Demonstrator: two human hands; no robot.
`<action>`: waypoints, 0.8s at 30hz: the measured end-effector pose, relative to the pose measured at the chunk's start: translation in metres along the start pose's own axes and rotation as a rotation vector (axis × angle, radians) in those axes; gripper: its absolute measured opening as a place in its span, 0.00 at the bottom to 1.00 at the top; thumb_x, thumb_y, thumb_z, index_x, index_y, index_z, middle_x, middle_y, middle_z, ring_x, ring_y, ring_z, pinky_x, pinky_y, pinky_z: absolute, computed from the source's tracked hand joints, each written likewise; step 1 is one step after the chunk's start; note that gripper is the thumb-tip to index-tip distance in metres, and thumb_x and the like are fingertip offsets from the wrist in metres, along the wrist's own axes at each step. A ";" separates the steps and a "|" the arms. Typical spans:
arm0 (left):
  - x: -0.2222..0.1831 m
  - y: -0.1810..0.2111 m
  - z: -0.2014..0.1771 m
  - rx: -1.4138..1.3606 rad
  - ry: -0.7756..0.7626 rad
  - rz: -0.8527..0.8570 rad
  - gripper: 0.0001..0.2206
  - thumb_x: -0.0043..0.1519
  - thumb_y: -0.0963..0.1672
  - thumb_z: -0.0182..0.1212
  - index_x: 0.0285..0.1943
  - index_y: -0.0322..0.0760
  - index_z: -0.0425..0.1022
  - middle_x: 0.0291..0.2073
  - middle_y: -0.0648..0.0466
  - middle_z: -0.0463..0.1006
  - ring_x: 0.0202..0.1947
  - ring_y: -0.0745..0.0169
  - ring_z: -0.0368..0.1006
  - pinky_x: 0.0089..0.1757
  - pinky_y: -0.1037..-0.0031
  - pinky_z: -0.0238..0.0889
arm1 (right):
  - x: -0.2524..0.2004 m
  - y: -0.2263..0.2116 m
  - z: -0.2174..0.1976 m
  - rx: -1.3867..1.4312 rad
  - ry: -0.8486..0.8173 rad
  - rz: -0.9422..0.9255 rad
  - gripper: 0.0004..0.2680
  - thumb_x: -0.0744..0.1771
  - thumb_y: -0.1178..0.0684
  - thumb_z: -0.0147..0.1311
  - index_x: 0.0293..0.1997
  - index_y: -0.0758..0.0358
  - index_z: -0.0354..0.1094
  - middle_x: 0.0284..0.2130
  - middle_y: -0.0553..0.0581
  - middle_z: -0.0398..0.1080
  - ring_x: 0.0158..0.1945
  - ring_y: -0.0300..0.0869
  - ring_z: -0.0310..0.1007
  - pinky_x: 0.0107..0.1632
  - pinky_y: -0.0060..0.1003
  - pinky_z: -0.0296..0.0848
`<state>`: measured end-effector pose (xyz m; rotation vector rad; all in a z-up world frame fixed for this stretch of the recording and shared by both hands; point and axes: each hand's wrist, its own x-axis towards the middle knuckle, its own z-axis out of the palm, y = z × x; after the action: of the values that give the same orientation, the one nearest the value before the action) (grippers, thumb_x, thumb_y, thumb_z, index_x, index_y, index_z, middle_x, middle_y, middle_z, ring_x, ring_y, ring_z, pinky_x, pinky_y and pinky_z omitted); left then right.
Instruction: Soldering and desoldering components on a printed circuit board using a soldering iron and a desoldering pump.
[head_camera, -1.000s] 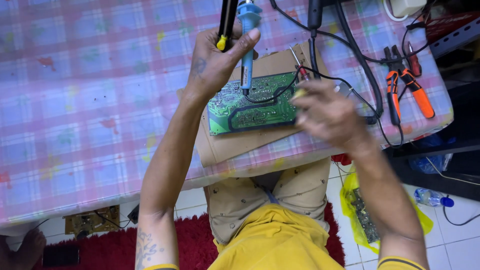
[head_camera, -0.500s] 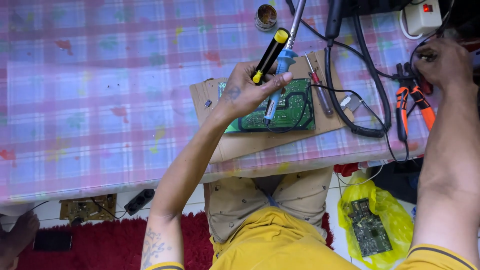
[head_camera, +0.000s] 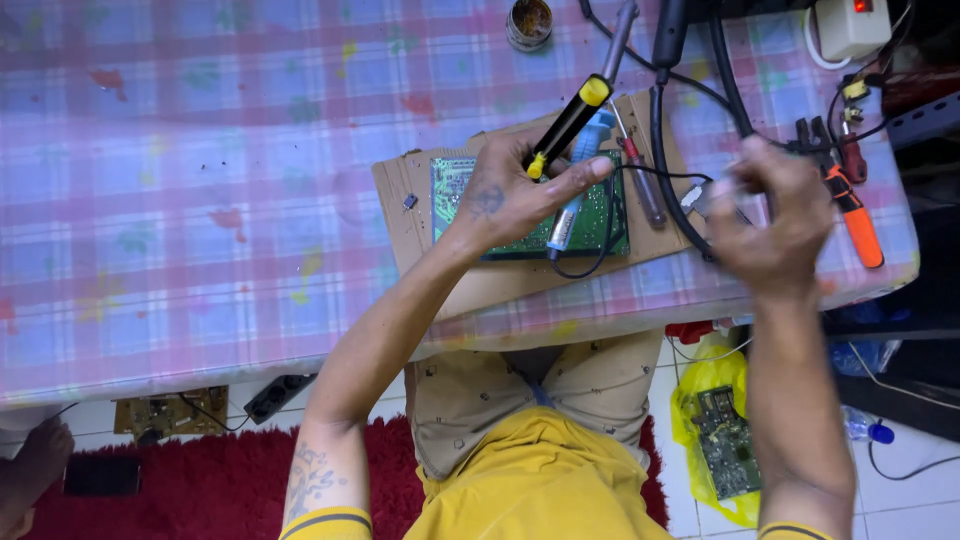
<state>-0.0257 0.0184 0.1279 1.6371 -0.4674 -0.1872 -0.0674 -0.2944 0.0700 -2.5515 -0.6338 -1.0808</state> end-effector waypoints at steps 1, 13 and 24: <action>-0.002 -0.002 0.006 -0.055 0.084 0.008 0.15 0.59 0.52 0.69 0.30 0.43 0.70 0.18 0.60 0.69 0.21 0.75 0.63 0.29 0.82 0.56 | -0.007 -0.026 0.014 0.121 0.054 -0.055 0.13 0.69 0.66 0.61 0.61 0.78 0.71 0.39 0.69 0.76 0.36 0.56 0.75 0.39 0.48 0.75; -0.047 0.006 0.029 0.175 0.063 0.205 0.11 0.59 0.48 0.69 0.36 0.36 0.80 0.17 0.49 0.78 0.18 0.54 0.76 0.24 0.72 0.66 | 0.004 -0.109 0.034 0.307 0.278 -0.112 0.10 0.67 0.63 0.59 0.52 0.74 0.74 0.29 0.63 0.69 0.25 0.53 0.70 0.29 0.45 0.71; -0.040 0.009 0.016 0.423 -0.002 0.516 0.20 0.64 0.57 0.56 0.48 0.42 0.79 0.31 0.57 0.86 0.25 0.66 0.83 0.25 0.75 0.76 | -0.010 -0.046 -0.047 -0.161 0.085 -0.361 0.15 0.73 0.46 0.67 0.63 0.66 0.75 0.27 0.53 0.69 0.24 0.39 0.62 0.27 0.39 0.67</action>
<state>-0.0695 0.0197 0.1285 1.8606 -0.9603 0.3152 -0.1249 -0.2779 0.0986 -2.5679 -1.0530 -1.3994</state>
